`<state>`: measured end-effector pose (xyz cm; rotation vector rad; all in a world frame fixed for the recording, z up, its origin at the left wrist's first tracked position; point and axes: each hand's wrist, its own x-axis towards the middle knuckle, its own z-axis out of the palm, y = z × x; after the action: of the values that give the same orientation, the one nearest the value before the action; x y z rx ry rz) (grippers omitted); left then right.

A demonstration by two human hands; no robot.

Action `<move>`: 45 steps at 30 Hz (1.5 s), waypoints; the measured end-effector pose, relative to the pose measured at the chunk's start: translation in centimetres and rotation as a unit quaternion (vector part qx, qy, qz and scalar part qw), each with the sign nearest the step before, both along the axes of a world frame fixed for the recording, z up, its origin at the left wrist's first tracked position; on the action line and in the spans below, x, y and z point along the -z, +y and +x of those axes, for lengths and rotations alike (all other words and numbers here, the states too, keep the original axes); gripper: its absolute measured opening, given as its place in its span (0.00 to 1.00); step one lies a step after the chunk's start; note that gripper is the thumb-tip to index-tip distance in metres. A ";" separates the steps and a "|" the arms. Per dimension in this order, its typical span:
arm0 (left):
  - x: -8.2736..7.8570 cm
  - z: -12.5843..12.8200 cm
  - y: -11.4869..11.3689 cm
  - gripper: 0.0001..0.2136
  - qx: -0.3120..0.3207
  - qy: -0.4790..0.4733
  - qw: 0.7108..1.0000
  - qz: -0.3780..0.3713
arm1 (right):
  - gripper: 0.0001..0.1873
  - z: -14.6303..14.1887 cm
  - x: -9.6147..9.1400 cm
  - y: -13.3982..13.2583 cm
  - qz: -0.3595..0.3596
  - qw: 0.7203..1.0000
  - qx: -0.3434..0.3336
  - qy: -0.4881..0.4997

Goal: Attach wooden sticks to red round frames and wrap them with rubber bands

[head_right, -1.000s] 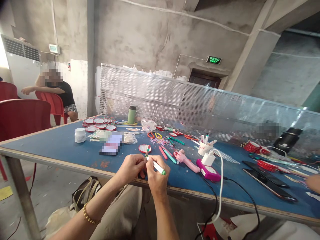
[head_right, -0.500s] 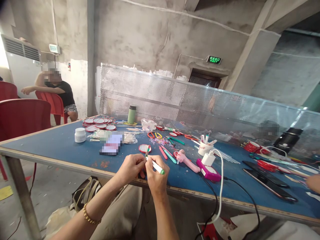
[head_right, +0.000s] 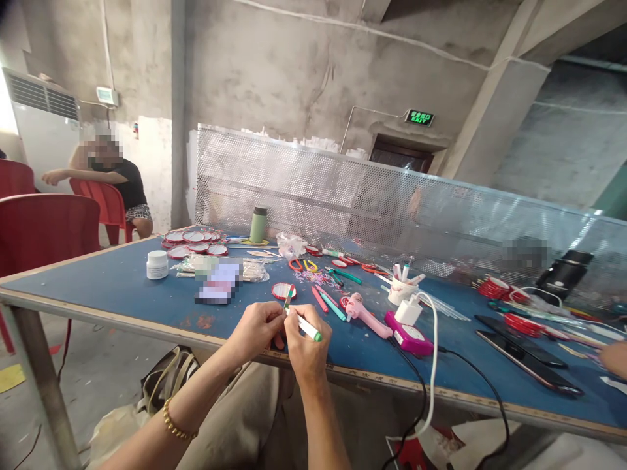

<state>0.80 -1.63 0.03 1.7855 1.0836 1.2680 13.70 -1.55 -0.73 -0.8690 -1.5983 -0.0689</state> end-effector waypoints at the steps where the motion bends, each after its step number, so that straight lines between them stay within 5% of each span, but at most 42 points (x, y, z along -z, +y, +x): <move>1: 0.0 0.0 0.0 0.11 0.001 -0.003 1.000 0.000 | 0.11 0.0 0.0 0.0 -0.002 1.000 0.000 0.002; 45: 0.0 0.0 0.1 0.10 0.008 -0.003 1.000 -0.014 | 0.11 -0.2 -0.2 -0.1 -0.008 1.000 -0.003 0.016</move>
<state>0.84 -1.55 0.05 1.7651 1.0776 1.2416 13.55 -1.68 -0.51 -0.8740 -1.5737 -0.0386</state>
